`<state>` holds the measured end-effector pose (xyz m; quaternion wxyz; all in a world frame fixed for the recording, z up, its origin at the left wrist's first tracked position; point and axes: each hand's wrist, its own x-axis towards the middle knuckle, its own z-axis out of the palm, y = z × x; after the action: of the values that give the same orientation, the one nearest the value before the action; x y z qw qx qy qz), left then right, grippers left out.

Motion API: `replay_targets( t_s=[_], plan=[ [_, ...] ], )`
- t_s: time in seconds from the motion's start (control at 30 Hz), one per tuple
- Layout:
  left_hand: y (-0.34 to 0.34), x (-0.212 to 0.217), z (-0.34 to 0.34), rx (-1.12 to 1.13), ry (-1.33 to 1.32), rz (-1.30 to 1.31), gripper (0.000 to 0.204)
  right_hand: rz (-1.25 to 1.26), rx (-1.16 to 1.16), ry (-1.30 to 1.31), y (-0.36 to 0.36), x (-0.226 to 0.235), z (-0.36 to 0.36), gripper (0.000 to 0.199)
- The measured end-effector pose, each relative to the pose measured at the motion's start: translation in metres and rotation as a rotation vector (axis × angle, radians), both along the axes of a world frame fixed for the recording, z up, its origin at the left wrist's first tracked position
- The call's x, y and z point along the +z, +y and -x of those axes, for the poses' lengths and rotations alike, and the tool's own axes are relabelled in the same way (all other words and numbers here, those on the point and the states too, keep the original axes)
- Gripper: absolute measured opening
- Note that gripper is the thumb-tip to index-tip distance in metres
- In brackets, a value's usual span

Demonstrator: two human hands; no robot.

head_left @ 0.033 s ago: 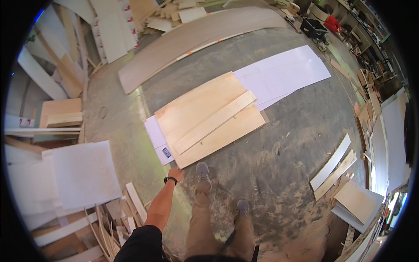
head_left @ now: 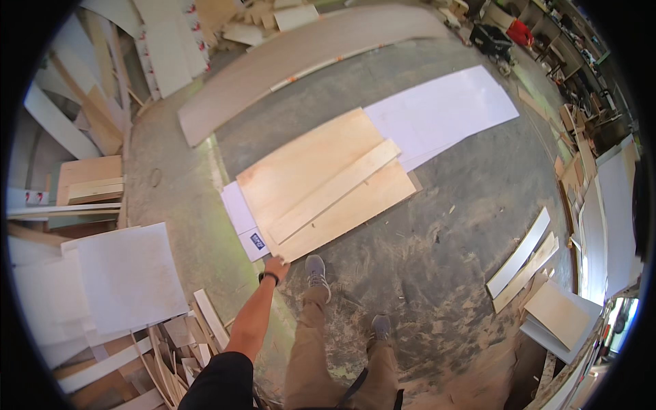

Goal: The person aligns and stacks several pieces of plywood and thin wooden strips on a workbench. They use a hammer to tap a wooden frame into place and then use a tape measure to measure the frame.

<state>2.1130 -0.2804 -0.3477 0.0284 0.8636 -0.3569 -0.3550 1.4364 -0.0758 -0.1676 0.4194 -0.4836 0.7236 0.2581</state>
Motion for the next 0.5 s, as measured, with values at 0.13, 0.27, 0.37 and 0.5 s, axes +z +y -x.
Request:
replay_targets(
  t_s=[0.13, 0.27, 0.37, 0.5],
  plan=[
    [-0.126, -0.099, -0.047, -0.073, 0.010, -0.012, 0.052, 0.052, -0.133, -0.050, -0.076, -0.042, -0.146, 0.024],
    [-0.201, -0.170, -0.065, -0.032, -0.018, -0.200, 0.078, 0.044, -0.173, -0.064, -0.131, -0.090, -0.240, 0.025],
    [-0.227, -0.224, -0.076, -0.080, -0.080, -0.296, 0.104, 0.023, -0.198, -0.054, -0.152, -0.119, -0.271, 0.027],
    [-0.243, -0.272, -0.084, -0.189, -0.191, -0.367, 0.135, -0.018, -0.219, -0.018, -0.166, -0.142, -0.292, 0.028]
  ],
)
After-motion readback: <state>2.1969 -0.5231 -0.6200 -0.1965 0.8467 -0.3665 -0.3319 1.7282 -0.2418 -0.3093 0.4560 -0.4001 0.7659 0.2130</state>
